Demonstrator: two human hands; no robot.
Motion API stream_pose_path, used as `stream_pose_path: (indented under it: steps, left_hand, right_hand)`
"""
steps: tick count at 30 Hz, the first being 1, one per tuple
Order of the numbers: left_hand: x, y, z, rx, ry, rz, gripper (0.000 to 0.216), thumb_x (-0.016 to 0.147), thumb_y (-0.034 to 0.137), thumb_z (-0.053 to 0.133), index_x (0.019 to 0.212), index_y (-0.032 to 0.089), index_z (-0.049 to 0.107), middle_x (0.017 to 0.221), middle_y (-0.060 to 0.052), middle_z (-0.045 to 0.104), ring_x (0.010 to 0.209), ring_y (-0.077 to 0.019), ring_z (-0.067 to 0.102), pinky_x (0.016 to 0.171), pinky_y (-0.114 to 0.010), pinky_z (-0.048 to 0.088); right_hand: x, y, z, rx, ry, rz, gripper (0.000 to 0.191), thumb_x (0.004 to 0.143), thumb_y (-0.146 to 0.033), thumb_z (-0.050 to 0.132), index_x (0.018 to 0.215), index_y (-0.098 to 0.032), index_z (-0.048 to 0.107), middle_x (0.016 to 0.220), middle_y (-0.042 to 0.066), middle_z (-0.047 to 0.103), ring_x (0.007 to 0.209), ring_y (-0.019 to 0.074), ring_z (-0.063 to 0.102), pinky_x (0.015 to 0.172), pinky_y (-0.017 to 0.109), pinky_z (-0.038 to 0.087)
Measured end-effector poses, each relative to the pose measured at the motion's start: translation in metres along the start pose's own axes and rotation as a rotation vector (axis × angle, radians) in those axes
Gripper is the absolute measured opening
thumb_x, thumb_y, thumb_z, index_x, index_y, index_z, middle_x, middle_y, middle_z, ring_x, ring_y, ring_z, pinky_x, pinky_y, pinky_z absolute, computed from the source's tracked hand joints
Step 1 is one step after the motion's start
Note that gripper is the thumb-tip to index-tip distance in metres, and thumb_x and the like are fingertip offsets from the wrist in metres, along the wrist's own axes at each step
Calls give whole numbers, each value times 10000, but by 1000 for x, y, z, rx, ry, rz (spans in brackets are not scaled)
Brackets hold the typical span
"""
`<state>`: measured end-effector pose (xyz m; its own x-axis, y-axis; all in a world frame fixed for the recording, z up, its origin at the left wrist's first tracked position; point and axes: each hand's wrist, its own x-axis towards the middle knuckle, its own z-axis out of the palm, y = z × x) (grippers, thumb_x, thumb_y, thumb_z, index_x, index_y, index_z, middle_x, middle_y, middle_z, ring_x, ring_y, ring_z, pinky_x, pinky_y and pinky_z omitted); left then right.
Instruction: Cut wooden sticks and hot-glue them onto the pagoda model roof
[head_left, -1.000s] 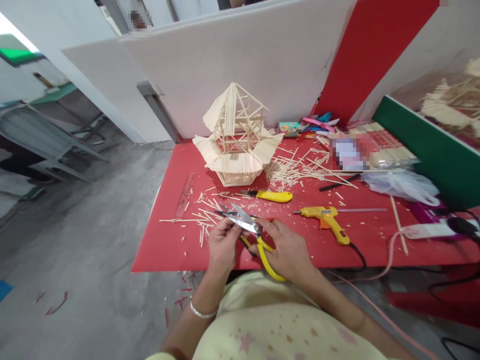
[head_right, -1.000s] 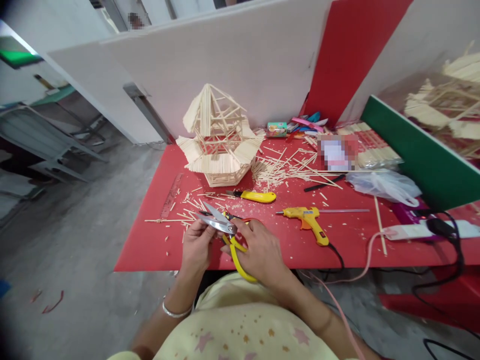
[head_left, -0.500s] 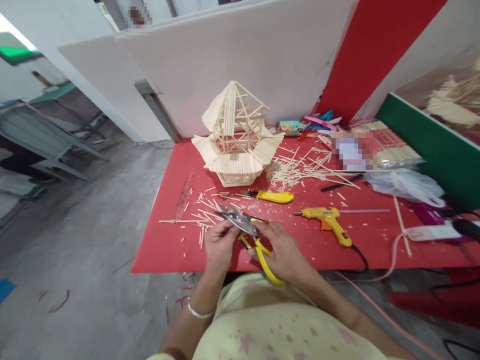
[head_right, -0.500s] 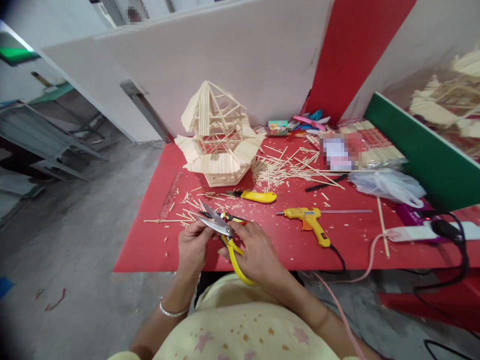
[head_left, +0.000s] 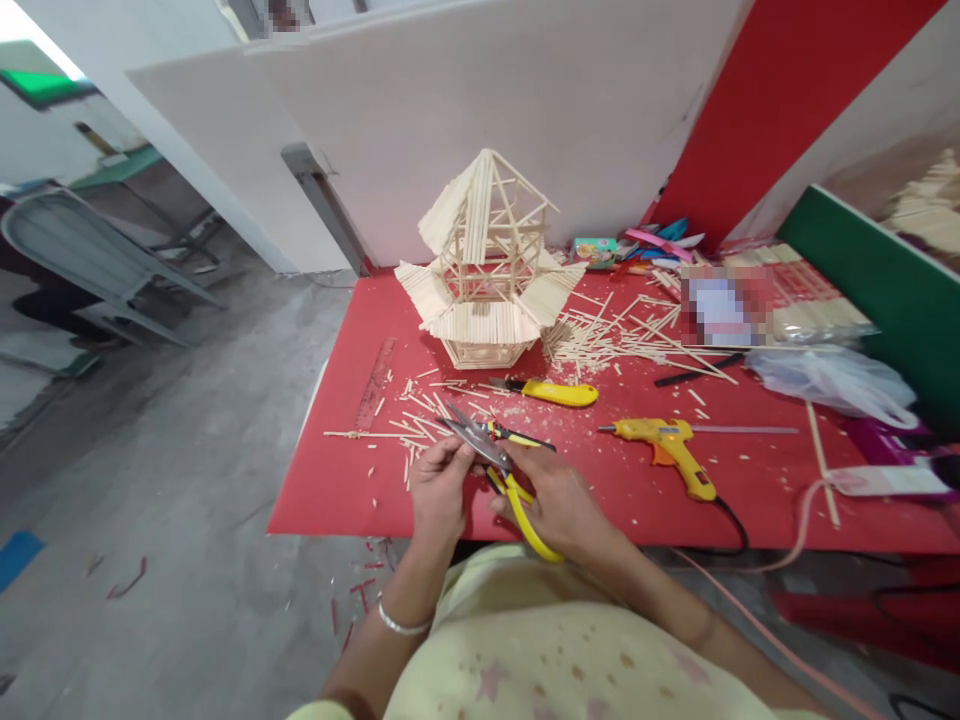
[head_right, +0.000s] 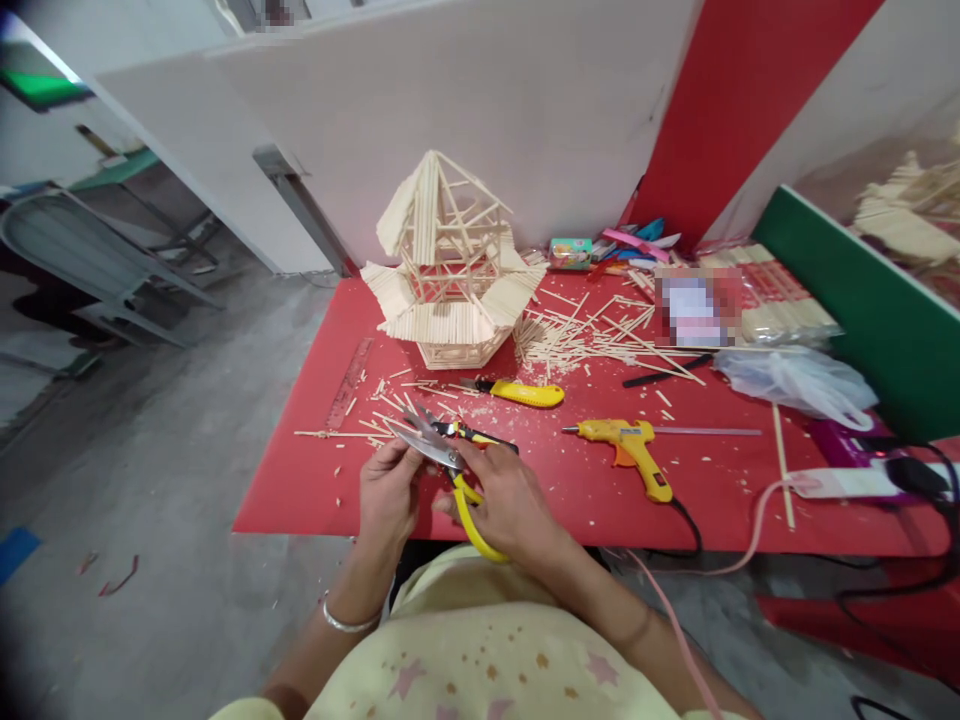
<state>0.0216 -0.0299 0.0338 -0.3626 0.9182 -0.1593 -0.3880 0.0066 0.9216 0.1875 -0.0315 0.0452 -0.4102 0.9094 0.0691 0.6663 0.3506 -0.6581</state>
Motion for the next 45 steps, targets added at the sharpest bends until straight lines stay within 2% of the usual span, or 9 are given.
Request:
stream_pose_path:
  steps: [5,12,16,23,28,31,36,41,45]
  left_hand:
    - [-1,2,4,-82,-1,-79,251,638,315,870,800,154,767,729,-26,731,544,-108,641,546,-216,545]
    - [-4,2,7,-114,0,-86,225,623,294,879,753,157,757,681,-6,721,525,-105,641,544,-210,548]
    - [-5,1,5,-90,-15,-79,231,644,309,867,757,147,747,677,-15,721,527,-109,645,549,-214,549]
    - [-13,3,11,-131,50,-169,346,570,349,901,795,150,730,618,-28,717,502,-139,657,508,-239,555]
    - [-10,4,9,-111,56,-134,338,601,352,888,820,143,738,650,-35,726,538,-129,668,539,-226,562]
    - [-8,3,6,-89,38,-122,314,645,353,866,844,149,735,677,-27,724,555,-126,668,546,-226,559]
    - [-6,-1,2,-45,9,-40,270,708,372,826,814,149,716,647,-9,699,544,-106,635,559,-208,531]
    - [-5,-4,0,13,-17,-10,268,750,401,790,787,152,701,624,6,665,532,-100,594,549,-209,494]
    - [-4,-1,1,38,0,-1,299,759,427,779,856,150,720,658,1,664,535,-85,569,503,-183,446]
  right_hand:
    - [-1,0,3,22,7,10,626,852,-512,618,1390,-210,505,1195,135,641,1088,266,589,936,413,469]
    - [-2,-4,5,105,10,48,577,855,-490,621,1360,-226,527,1207,112,661,1046,243,633,903,372,482]
    - [-3,-3,6,41,47,52,560,859,-467,625,1361,-234,544,1148,123,696,982,242,662,844,348,495]
    - [-7,8,14,-127,8,45,563,906,-507,556,1396,-232,521,1076,90,736,901,226,704,764,303,493]
    - [-9,13,16,-52,39,55,532,897,-561,557,1331,-253,567,977,58,758,825,202,712,724,269,477]
    - [-5,11,9,-15,44,60,567,888,-560,563,1357,-244,532,1020,69,738,861,207,692,747,289,485]
    - [-2,5,-1,-123,49,27,679,829,-617,611,1376,-225,525,1147,124,659,1056,265,610,893,384,477]
    - [-5,4,2,-233,59,28,706,839,-654,571,1401,-230,518,1110,133,644,1021,275,605,861,391,480]
    - [-10,13,4,-284,73,61,658,864,-614,562,1419,-269,496,1125,102,663,998,245,624,835,348,472]
